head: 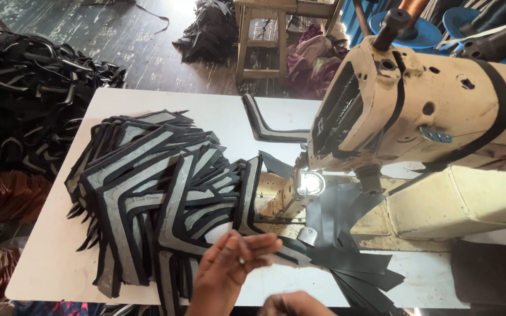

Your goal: Sewing together leather and synthetic components to form shoe uppers using an industrial sewing machine.

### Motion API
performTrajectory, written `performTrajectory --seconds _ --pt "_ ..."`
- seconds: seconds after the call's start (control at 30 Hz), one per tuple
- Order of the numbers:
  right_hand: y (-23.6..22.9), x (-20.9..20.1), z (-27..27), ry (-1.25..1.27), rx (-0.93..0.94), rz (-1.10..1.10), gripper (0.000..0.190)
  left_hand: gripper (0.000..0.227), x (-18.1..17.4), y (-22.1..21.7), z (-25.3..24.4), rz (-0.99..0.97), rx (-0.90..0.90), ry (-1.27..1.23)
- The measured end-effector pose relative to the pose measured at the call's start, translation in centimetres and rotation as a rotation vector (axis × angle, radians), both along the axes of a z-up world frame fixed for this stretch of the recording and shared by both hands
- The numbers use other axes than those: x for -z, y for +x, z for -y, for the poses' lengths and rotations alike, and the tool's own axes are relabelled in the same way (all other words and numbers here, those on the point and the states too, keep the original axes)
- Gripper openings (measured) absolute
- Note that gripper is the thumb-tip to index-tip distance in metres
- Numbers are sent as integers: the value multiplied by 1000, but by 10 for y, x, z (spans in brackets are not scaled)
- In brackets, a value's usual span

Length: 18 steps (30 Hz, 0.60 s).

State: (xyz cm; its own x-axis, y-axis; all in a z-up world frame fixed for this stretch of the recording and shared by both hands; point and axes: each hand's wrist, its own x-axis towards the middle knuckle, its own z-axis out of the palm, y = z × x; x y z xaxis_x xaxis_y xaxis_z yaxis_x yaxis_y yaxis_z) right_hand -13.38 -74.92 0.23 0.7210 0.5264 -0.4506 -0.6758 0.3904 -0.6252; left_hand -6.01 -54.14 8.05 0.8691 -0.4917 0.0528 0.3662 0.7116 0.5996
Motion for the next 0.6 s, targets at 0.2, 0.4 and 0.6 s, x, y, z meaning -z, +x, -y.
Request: performTrajectory --seconds 0.2,0.4,0.6 --pt "-24 -80 84 -230 196 941 24 47 45 -36 19 290 589 580" --pt "-49 -19 291 844 220 637 28 23 -7 -17 -8 575 511 1007" --pt "-80 -83 196 70 723 655 18 15 -14 -14 24 1104 -283 1513"
